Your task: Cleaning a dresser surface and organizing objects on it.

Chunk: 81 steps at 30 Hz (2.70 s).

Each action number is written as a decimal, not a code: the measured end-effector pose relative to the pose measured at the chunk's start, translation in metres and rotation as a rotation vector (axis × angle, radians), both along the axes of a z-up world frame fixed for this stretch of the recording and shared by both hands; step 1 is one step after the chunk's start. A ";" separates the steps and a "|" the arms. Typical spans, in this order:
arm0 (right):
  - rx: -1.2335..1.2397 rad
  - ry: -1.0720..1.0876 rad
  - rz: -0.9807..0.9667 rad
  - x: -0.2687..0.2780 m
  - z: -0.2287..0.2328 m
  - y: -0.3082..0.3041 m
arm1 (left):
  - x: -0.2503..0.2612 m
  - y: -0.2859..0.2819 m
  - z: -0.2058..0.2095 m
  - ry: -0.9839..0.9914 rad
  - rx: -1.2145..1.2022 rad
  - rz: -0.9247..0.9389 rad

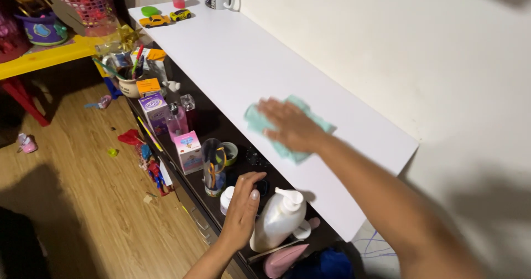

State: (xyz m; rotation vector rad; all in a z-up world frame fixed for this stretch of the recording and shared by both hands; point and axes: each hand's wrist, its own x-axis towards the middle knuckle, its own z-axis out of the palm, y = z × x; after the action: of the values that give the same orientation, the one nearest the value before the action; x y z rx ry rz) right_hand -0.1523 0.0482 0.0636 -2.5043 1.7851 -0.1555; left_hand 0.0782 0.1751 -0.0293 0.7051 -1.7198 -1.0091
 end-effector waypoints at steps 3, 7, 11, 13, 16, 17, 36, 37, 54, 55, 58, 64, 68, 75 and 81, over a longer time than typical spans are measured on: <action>-0.030 0.073 0.229 0.001 -0.001 0.055 | -0.005 0.013 0.005 0.031 -0.138 0.008; -0.028 0.124 0.246 -0.014 0.018 0.130 | -0.016 0.025 0.005 0.007 -0.160 -0.001; 0.000 0.018 0.222 -0.035 0.025 0.181 | -0.023 0.026 0.003 -0.017 -0.104 0.009; 0.039 -0.031 0.196 -0.046 0.024 0.200 | -0.023 0.026 -0.001 0.003 -0.102 0.027; 0.066 -0.194 0.092 -0.075 0.023 0.212 | -0.021 0.018 -0.004 0.065 -0.140 0.047; 0.055 -0.290 0.024 -0.086 0.020 0.212 | -0.021 0.012 -0.007 0.064 -0.170 0.074; -0.108 0.138 -0.169 -0.089 0.009 0.139 | -0.012 -0.116 0.058 -0.039 -0.293 0.234; -0.110 0.140 -0.170 -0.098 0.011 0.134 | -0.011 -0.131 0.058 -0.037 -0.295 0.233; -0.064 0.170 -0.263 -0.130 0.004 -0.085 | 0.054 -0.227 0.053 -0.329 -0.338 0.320; -0.065 0.170 -0.256 -0.123 0.004 -0.103 | 0.055 -0.231 0.050 -0.330 -0.337 0.328; -0.076 0.166 -0.223 -0.103 0.006 -0.148 | 0.063 -0.241 0.050 -0.376 -0.304 0.311; -0.055 0.169 -0.216 -0.082 0.005 -0.217 | 0.075 -0.274 0.063 -0.364 -0.256 0.272; -0.032 0.164 -0.237 -0.068 0.005 -0.248 | 0.076 -0.311 0.068 -0.315 -0.338 0.319; -0.059 0.146 -0.225 -0.052 0.002 -0.306 | 0.063 -0.379 0.062 -0.258 -0.346 0.344; -0.106 0.178 -0.267 -0.037 -0.010 -0.362 | 0.046 -0.400 0.050 -0.194 -0.424 0.448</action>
State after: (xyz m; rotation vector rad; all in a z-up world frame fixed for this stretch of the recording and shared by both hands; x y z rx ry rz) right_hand -0.1888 -0.3136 0.0531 -2.4033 2.2341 -0.0412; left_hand 0.1240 -0.2253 0.0205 0.8719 -1.7543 -0.2625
